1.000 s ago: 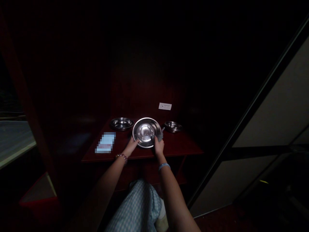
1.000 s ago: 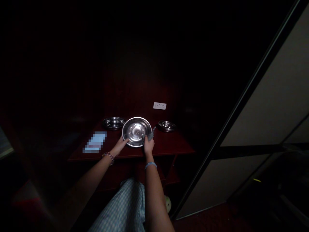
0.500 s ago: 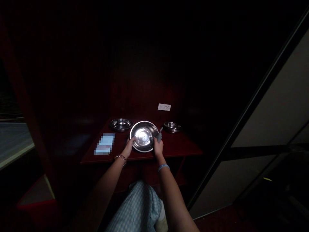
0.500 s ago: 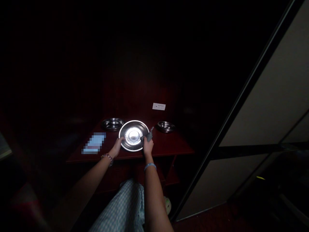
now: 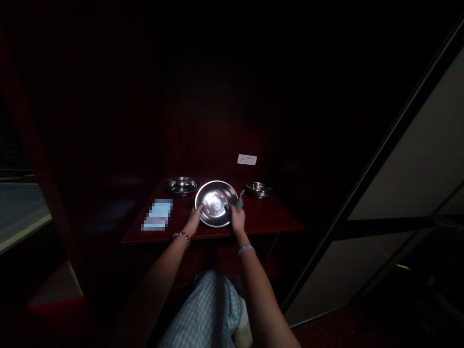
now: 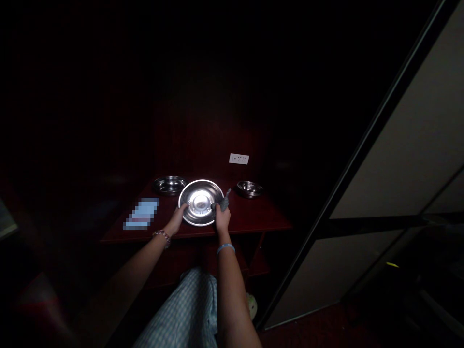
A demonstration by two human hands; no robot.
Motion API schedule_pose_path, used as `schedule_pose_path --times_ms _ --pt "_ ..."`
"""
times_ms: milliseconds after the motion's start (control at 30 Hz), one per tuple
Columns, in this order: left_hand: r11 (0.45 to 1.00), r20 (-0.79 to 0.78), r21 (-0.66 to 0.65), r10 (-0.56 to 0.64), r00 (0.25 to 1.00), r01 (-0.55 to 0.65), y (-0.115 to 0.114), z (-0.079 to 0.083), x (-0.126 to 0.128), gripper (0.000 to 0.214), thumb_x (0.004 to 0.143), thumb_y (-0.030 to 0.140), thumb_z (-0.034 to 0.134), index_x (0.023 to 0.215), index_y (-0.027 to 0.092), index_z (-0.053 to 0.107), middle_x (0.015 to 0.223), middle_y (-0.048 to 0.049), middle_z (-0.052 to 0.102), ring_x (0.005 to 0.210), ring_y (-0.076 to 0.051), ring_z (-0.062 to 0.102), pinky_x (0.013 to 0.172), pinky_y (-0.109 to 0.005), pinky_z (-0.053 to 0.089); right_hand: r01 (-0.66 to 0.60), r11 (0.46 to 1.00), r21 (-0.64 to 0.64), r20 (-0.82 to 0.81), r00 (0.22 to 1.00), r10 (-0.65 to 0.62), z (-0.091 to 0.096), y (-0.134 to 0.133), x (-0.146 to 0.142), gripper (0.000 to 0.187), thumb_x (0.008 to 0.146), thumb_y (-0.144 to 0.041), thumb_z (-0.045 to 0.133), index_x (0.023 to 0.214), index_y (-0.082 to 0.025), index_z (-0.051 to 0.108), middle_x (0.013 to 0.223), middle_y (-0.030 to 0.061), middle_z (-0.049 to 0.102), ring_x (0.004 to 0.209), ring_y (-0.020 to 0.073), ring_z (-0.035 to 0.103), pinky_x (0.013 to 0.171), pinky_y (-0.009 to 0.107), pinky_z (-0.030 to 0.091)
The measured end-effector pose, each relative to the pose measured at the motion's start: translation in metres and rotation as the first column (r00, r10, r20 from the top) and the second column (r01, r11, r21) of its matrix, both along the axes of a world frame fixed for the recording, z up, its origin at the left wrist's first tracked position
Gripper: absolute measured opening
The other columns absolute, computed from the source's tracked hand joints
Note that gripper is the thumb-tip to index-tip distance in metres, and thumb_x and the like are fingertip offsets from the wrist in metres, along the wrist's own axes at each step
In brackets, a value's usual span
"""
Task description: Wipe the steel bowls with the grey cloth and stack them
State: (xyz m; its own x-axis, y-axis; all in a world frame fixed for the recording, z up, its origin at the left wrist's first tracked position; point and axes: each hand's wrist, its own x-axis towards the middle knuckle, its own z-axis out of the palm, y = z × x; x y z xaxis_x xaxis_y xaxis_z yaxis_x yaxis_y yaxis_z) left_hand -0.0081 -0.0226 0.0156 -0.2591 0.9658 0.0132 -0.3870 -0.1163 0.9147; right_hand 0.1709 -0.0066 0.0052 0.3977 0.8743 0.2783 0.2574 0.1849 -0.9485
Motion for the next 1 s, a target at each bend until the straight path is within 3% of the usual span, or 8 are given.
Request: schedule_pose_path --times_ms 300,1000 --pt "1.000 0.007 -0.021 0.017 1.000 -0.017 -0.0022 0.0037 0.0006 0.021 0.080 0.026 0.068 0.098 0.016 0.071 0.103 -0.0115 0.078 0.114 -0.029 0.069 0.111 -0.045 0.047 0.010 1.000 0.014 0.013 1.000 -0.010 -0.0009 0.0002 0.0002 0.028 0.083 -0.045 0.061 0.094 -0.023 0.075 0.098 0.0050 0.081 0.100 0.0270 0.075 0.090 0.034 0.056" --pt "1.000 0.017 0.003 0.006 1.000 -0.006 -0.0007 0.0023 0.0002 0.024 0.081 0.024 0.067 0.103 0.016 0.071 0.112 -0.0122 0.077 0.120 -0.028 0.067 0.114 -0.045 0.045 -0.010 1.000 0.003 0.019 1.000 0.010 0.0030 -0.0051 -0.0001 0.030 0.084 -0.044 0.059 0.097 -0.022 0.074 0.102 0.0072 0.080 0.102 0.0271 0.074 0.093 0.034 0.055"
